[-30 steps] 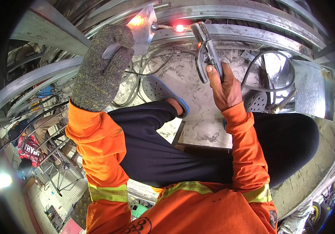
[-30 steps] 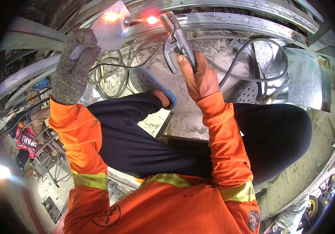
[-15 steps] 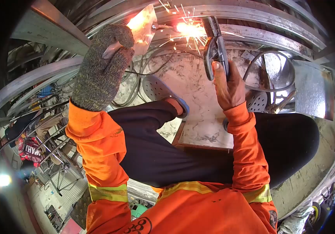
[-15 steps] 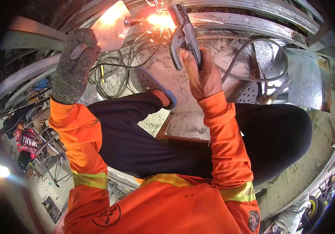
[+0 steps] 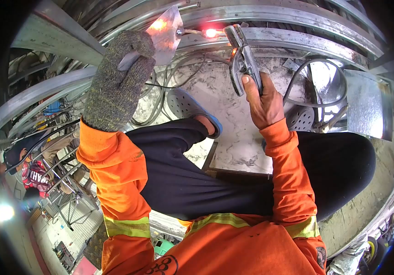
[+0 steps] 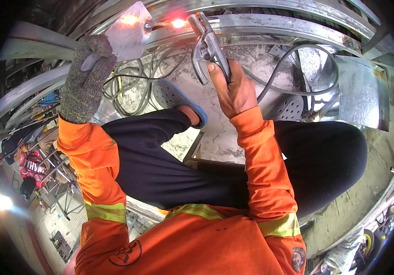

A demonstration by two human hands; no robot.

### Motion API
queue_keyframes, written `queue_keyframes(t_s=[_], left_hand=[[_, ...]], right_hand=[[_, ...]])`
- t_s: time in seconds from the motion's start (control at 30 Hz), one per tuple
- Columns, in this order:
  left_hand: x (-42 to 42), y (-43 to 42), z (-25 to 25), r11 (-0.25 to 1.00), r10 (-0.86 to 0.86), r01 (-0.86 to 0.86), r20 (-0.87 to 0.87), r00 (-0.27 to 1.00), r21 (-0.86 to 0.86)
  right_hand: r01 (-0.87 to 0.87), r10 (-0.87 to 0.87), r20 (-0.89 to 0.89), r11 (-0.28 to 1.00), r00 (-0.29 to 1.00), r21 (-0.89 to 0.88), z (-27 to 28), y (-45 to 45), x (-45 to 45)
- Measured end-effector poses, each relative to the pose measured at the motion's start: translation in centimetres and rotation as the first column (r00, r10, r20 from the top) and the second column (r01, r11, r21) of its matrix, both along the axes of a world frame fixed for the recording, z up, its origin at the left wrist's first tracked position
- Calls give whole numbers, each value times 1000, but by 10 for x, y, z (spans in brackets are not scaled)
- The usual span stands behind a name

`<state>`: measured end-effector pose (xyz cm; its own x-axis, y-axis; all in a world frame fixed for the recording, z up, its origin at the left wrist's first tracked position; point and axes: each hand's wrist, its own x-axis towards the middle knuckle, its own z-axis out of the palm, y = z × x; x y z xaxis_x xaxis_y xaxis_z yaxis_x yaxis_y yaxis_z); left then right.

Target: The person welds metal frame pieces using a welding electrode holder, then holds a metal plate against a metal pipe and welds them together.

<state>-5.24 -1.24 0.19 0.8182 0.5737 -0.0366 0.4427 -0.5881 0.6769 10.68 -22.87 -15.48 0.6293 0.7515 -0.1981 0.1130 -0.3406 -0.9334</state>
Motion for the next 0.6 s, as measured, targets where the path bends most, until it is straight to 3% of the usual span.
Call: queue_keyframes(t_s=[0.17,0.5,0.57,0.6], left_hand=[[-3,0,-3,996,24,-19,51,998,-90],[-6,4,-2,996,-19,22,28,999,-85],[-4,3,3,960,-111,144,-145,983,239],[-4,0,4,960,-112,144,-145,983,238]], right_hand=[[-9,9,-3,1000,1000,-17,0,-1,0],[-19,19,-3,999,1000,-31,-2,-1,-1],[-33,33,-10,997,999,-65,1,-1,1],[-48,46,-18,994,999,-98,2,0,1]])
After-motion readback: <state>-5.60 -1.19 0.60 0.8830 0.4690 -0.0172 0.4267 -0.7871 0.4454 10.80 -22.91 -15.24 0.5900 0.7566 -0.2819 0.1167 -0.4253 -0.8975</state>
